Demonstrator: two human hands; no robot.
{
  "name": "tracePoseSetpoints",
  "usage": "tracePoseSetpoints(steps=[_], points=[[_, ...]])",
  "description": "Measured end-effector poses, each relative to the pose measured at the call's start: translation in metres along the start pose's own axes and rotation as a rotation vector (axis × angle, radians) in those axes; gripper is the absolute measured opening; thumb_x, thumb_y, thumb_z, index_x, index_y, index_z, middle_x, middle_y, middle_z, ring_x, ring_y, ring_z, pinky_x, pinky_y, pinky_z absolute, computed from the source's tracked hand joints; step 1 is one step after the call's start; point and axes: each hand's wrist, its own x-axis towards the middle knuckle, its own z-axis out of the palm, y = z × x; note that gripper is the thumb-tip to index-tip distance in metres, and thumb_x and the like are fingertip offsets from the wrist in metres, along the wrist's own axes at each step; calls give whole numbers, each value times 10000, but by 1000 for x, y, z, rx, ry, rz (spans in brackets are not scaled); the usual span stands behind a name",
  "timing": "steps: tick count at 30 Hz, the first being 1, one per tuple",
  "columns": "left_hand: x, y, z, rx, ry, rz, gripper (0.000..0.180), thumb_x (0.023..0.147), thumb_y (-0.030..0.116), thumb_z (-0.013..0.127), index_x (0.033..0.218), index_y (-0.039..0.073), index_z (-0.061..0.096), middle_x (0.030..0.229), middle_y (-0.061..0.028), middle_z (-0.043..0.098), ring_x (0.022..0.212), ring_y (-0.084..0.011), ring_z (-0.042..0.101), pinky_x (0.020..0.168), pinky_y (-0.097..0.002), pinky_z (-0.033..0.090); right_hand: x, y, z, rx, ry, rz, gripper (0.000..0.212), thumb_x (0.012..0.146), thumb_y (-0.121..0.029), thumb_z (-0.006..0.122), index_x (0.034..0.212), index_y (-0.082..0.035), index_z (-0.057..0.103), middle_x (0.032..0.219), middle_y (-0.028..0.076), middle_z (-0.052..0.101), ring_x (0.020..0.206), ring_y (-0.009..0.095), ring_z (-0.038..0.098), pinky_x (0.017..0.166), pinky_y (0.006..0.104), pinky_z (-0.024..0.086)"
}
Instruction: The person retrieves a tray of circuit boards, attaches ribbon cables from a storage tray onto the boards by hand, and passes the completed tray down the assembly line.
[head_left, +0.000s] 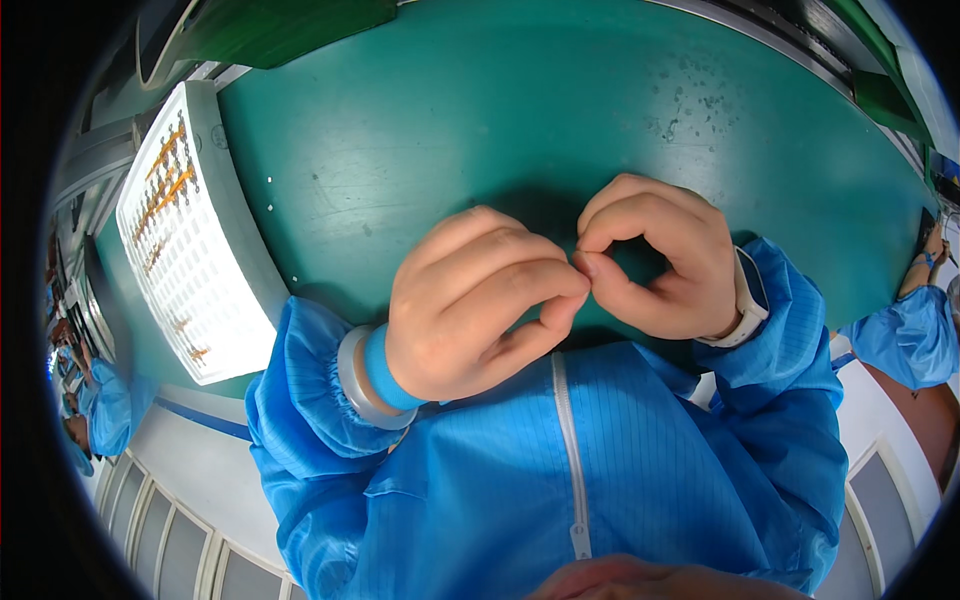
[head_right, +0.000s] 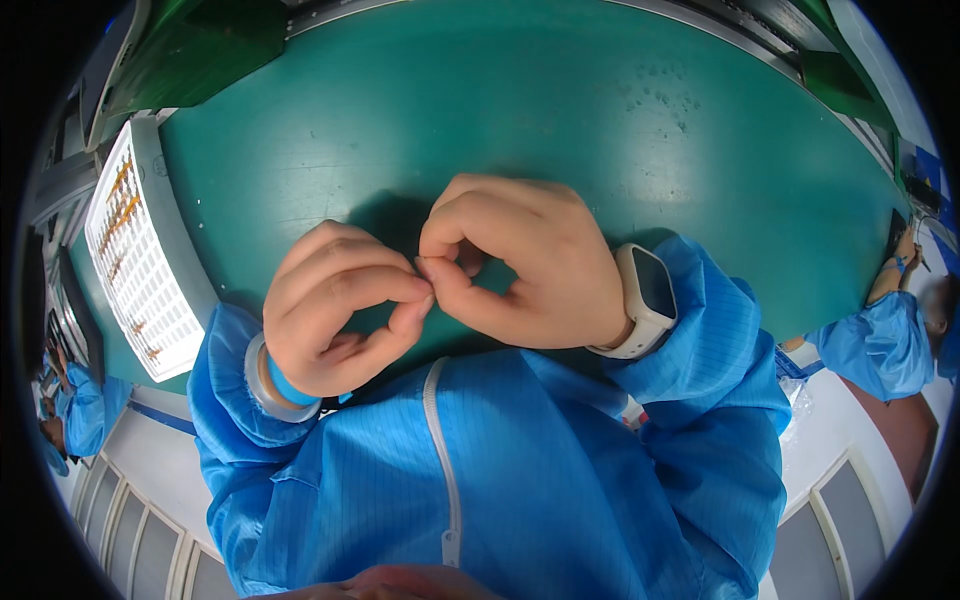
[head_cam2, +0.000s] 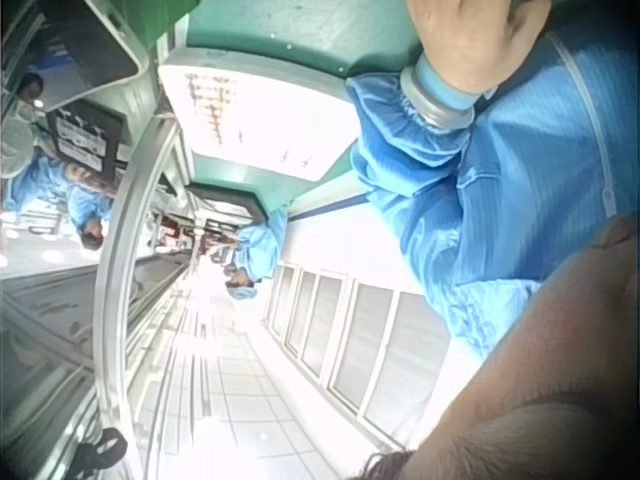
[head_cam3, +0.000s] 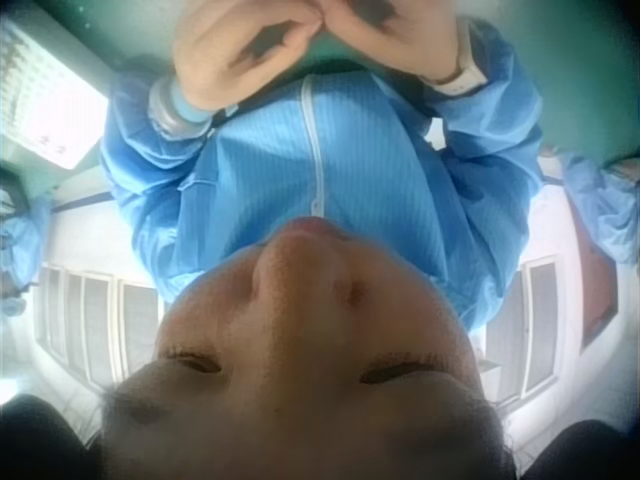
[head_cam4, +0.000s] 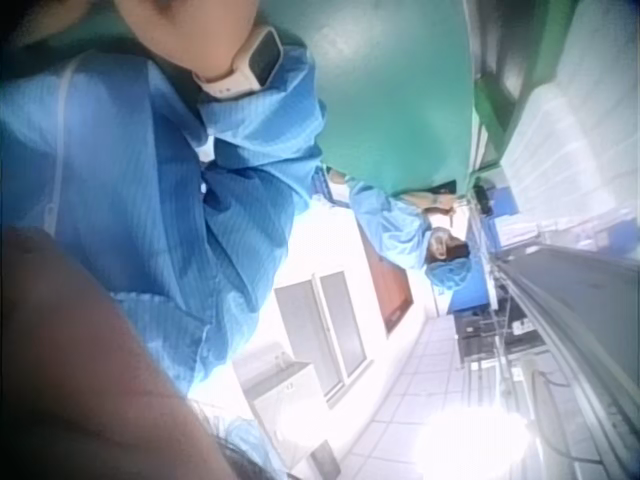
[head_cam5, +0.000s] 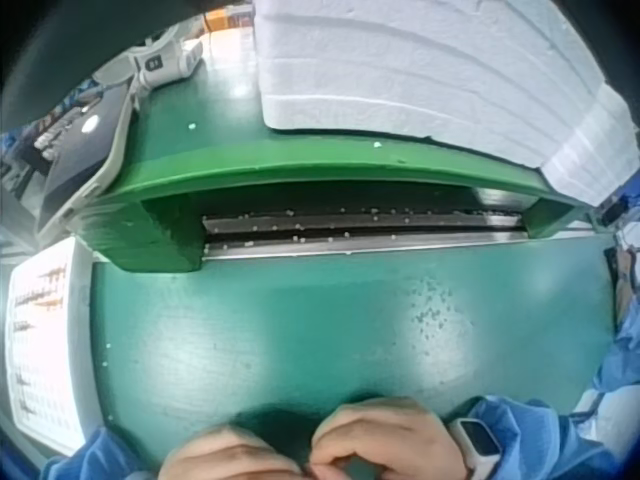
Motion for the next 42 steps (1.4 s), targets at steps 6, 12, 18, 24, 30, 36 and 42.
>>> tracePoseSetpoints(steps=[6,12,18,24,30,36,42], points=[[0,1,0,3,1,-8,240,628,-20,745,835,20,632,800,-91,615,662,-243,560,557,-302,461,0,-1,1,10,-3,8,124,738,44,639,817,-31,581,749,57,589,603,155,579,513,254,451],[-2,1,1,12,1,-10,237,629,-17,739,832,25,624,802,-91,610,660,-245,556,554,-307,458,0,0,1,14,-10,2,124,738,41,640,819,-33,582,744,56,585,601,153,572,512,250,446],[-2,-1,-1,5,-23,2,241,663,-19,747,875,30,643,822,-93,618,696,-232,560,586,-300,437,-1,-1,-1,34,-14,36,114,750,40,638,820,-33,585,743,52,581,614,142,575,523,252,451],[0,-3,3,-27,5,-27,139,700,18,753,795,34,653,785,-83,618,672,-239,562,588,-320,445,1,7,-3,45,35,49,91,786,26,649,842,-22,596,757,57,580,637,142,568,557,237,443],[-4,-4,10,49,62,167,289,753,127,744,600,43,514,587,-78,457,568,-255,473,510,-377,346,-2,12,-5,250,40,186,114,947,-54,505,931,22,588,839,76,581,643,93,555,598,216,429],[-30,41,-42,283,297,332,127,751,101,730,730,29,626,731,-82,593,687,-244,593,603,-352,470,-4,16,-6,194,171,228,65,922,0,519,928,17,581,930,97,573,708,110,562,670,220,439],[-128,21,-160,867,769,-216,121,731,-52,659,831,5,623,845,-113,633,788,-252,606,695,-315,481,-5,30,-24,-131,151,-44,113,842,93,533,885,7,593,1032,126,562,942,190,553,813,289,460]])
